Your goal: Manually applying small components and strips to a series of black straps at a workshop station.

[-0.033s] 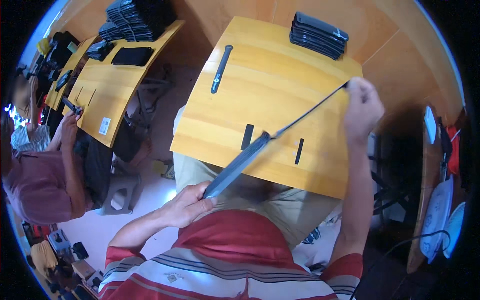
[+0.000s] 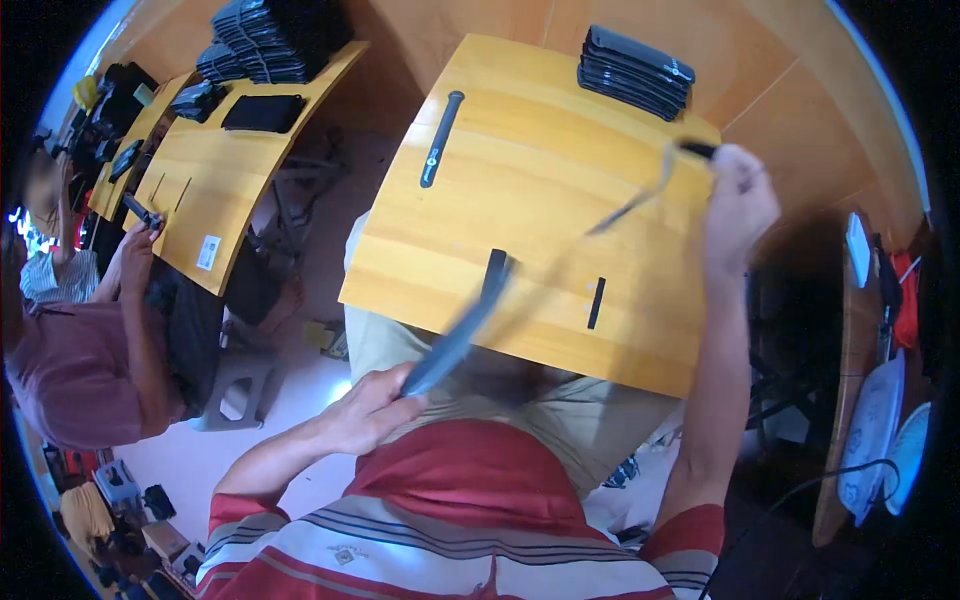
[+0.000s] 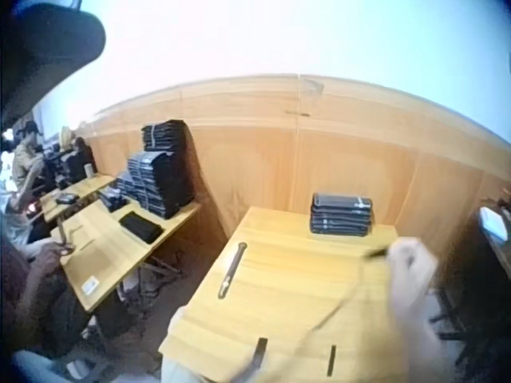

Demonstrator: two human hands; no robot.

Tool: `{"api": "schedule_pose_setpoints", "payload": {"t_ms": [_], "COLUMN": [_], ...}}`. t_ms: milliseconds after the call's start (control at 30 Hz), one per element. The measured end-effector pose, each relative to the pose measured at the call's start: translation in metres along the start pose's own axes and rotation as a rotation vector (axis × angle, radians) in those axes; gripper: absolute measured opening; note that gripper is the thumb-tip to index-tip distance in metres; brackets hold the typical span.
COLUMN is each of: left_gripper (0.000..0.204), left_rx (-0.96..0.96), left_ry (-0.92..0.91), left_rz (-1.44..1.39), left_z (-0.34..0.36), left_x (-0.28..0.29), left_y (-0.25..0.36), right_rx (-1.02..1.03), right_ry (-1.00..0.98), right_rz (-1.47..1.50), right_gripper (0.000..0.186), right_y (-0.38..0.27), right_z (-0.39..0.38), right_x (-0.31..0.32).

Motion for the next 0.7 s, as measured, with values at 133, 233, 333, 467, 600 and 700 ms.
{"api": "schedule_pose_setpoints", "payload": {"t_ms": [133,233,333,467,600,700], "left_gripper": [0.018,0.034,0.043,0.051,0.054,0.053], "left_rx": [0.136,0.118,0.052,0.031,0.020,0.019], "left_ry": [0.055,0.165,0.171,0.205,0.198,0.206], "left_rz": [-0.046,-0.209,-0.401,-0.459,-0.529,-0.583], "left_z": [-0.028,-0.040,-0.032,-0.031,-0.029,-0.025], "left_x": [0.006,0.009,0.013,0.013,0.011,0.010], "left_y": [-0.050,-0.064,-0.055,-0.053,-0.059,-0.059], "right_rx": [-0.009,0.064,0.084,0.504,0.516,0.484], "right_ry": [0.219,0.105,-0.069,-0.313,-0.596,-0.770], "right_rz": [-0.039,-0.150,-0.311,-0.339,-0.238,-0.226], "right_gripper": [0.013,0.013,0.012,0.007,0.015,0.016], "right_y": [0.040,0.019,-0.001,-0.008,-0.022,-0.027], "right_z": [0.050,0.032,-0.008,-0.073,-0.131,-0.154], "right_x": [0.028,-0.002,-0.046,-0.090,-0.121,-0.140]}}
Point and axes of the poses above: each hand's wrist, its own z-axis towards the middle knuckle, its own x-axis out of the back of the hand, y = z × x, the point moved 5 cm from there along z, towards the middle knuckle, and after that the axes turned 7 degrees about z, right-handed, at the moved point
